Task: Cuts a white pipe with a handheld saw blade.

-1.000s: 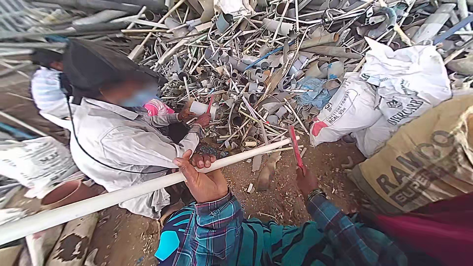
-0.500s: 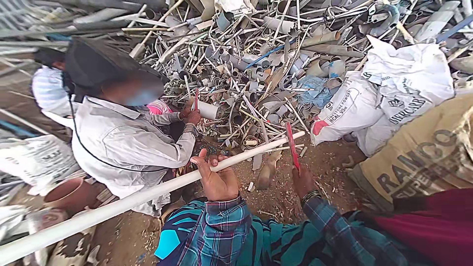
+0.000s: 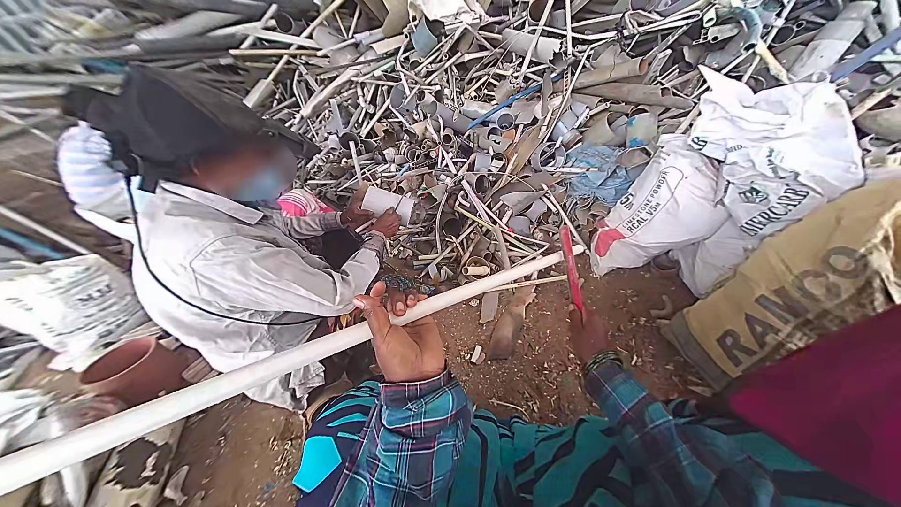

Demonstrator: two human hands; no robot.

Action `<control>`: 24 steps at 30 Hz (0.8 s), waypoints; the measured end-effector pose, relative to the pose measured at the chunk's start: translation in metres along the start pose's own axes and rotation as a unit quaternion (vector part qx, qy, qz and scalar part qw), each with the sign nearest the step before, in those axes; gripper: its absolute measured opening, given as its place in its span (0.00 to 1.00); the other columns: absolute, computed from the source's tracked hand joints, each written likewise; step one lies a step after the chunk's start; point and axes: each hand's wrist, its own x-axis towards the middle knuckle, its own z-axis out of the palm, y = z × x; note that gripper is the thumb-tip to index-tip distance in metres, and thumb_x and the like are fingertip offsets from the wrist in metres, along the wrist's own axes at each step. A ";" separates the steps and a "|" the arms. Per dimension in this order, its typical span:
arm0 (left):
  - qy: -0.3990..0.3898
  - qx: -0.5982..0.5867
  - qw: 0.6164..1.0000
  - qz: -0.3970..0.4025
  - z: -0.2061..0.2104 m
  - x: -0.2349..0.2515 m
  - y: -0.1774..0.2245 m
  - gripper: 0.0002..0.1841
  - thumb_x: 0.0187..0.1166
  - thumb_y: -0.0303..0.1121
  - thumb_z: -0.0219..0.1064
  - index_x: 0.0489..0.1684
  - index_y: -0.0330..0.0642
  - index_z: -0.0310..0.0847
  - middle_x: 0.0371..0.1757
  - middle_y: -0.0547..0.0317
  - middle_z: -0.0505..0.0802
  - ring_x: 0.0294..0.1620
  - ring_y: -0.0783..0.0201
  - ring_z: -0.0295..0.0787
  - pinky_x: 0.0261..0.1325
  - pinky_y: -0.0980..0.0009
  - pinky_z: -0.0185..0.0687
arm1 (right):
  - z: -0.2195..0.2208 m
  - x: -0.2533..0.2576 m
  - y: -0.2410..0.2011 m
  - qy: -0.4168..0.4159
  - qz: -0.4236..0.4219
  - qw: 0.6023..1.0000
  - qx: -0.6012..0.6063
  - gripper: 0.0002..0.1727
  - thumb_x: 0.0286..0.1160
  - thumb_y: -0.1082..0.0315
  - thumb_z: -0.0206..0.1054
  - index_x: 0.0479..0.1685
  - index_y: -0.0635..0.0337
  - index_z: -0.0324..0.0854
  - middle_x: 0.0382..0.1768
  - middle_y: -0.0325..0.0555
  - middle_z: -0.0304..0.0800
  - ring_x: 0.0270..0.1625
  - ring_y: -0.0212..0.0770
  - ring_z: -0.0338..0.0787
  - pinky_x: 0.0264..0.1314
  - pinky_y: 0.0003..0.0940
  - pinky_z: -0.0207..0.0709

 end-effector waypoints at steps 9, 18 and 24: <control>0.014 -0.003 0.999 -0.041 0.002 -0.006 -0.011 0.26 0.96 0.47 0.33 0.30 0.54 0.75 0.10 0.77 0.77 0.13 0.77 0.80 0.27 0.80 0.84 | 0.020 -0.067 -0.030 0.011 -0.225 0.974 -0.035 0.20 0.89 0.67 0.54 0.55 0.81 0.82 0.36 0.72 0.90 0.40 0.70 0.92 0.46 0.65 0.81; -0.035 -0.015 0.999 0.037 -0.003 -0.004 -0.023 0.27 0.96 0.42 0.32 0.29 0.52 0.77 0.12 0.76 0.79 0.15 0.77 0.81 0.31 0.79 0.85 | 0.017 -0.060 -0.032 -0.040 -0.170 0.985 -0.015 0.22 0.92 0.64 0.51 0.59 0.79 0.80 0.33 0.68 0.88 0.37 0.64 0.90 0.47 0.61 0.80; 0.010 -0.013 0.999 -0.046 0.002 -0.008 -0.014 0.28 0.96 0.46 0.33 0.26 0.54 0.75 0.11 0.76 0.78 0.14 0.77 0.80 0.28 0.79 0.85 | 0.028 -0.075 -0.029 0.030 -0.292 0.955 -0.041 0.18 0.85 0.68 0.57 0.48 0.79 0.85 0.34 0.69 0.90 0.34 0.68 0.93 0.39 0.63 0.83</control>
